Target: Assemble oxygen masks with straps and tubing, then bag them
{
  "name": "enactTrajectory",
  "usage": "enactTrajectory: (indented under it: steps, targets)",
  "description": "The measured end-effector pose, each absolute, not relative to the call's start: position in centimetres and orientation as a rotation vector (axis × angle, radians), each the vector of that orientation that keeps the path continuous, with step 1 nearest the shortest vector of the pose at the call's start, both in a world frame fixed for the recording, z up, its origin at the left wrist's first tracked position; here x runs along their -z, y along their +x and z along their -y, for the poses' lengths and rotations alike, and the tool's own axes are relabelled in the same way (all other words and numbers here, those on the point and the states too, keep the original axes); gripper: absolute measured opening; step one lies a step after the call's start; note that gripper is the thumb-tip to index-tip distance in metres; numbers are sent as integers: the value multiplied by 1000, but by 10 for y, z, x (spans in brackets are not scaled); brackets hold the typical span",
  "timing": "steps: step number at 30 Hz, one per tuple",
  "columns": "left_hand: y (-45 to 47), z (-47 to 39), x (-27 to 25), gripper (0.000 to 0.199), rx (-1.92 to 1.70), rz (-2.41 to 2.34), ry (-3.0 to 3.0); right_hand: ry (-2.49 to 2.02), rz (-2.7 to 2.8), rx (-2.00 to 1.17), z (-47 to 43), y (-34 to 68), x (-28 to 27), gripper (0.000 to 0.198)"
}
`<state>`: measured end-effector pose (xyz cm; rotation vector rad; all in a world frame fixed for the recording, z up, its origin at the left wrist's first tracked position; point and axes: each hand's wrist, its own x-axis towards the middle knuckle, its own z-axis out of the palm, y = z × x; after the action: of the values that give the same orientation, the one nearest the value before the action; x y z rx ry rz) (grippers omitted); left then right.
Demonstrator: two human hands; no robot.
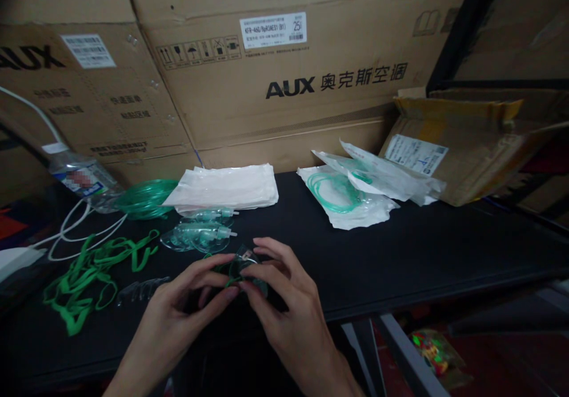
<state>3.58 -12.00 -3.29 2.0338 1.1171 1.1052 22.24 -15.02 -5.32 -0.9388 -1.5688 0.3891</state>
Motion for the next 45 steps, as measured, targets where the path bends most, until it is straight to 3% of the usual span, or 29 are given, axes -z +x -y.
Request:
enactTrajectory:
  steps: [12, 33, 39, 43, 45]
  targets:
    - [36, 124, 37, 31, -1131, -1107, 2299, -978, 1593, -394, 148, 218, 56, 18]
    - [36, 126, 29, 25, -1206, -1201, 2414, -1190, 1659, -7, 154, 247, 52, 23]
    - [32, 124, 32, 27, -1213, -1180, 2333, -1154, 1683, -300, 156, 251, 51, 17]
    - [33, 123, 36, 29, -1193, -1053, 2289, -1193, 1646, -573, 156, 244, 49, 47]
    - [33, 123, 37, 31, -1175, -1022, 2278, -1177, 1637, -679, 153, 240, 47, 47]
